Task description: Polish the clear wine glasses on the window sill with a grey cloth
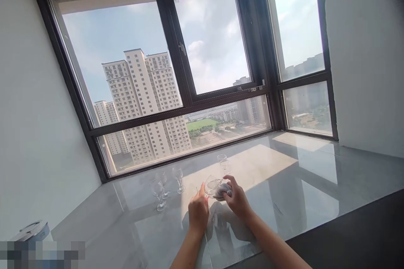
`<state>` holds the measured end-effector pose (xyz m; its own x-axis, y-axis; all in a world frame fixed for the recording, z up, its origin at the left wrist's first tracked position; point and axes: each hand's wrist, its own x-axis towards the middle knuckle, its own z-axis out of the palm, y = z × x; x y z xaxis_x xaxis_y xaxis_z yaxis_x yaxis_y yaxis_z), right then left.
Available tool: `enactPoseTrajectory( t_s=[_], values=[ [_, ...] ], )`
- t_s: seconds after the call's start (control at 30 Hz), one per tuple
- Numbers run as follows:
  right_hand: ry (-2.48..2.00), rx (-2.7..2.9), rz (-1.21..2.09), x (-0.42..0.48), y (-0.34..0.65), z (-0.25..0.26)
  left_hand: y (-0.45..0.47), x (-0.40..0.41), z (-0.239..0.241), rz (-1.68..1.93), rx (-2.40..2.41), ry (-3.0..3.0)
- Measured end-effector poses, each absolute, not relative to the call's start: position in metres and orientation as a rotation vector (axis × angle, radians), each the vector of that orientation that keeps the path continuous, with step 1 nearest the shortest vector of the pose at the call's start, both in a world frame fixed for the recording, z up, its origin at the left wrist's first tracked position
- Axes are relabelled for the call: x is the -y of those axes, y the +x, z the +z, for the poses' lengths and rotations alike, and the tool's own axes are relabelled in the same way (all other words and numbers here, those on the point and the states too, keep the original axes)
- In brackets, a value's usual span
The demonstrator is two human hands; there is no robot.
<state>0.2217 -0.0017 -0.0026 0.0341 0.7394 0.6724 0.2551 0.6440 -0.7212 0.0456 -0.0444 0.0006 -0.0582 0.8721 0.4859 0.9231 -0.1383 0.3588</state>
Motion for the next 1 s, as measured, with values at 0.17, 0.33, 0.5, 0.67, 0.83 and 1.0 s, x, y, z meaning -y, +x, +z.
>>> enactPoseTrajectory(
  t_s=[0.17,0.33,0.5,0.67,0.83,1.0],
  values=[
    [-0.724,1.577,0.540,0.013,0.217,0.001,0.051,0.039,0.005,-0.766,1.991,-2.012],
    [-0.814,1.602,0.457,0.011,0.219,-0.001,0.056,0.045,0.010,-0.648,1.869,-2.074],
    [-0.938,1.572,0.225,-0.003,0.225,-0.009,0.055,0.046,0.009,-0.648,1.702,-2.203],
    [-1.022,1.445,0.195,-0.009,0.230,-0.008,0.051,0.046,0.005,-0.819,1.668,-2.242],
    [-1.067,1.331,0.284,-0.012,0.235,-0.006,0.046,0.044,0.001,-1.030,1.566,-2.180],
    [-0.987,1.349,0.413,-0.013,0.235,-0.004,0.038,0.037,-0.004,-1.116,1.644,-2.045]
  ],
)
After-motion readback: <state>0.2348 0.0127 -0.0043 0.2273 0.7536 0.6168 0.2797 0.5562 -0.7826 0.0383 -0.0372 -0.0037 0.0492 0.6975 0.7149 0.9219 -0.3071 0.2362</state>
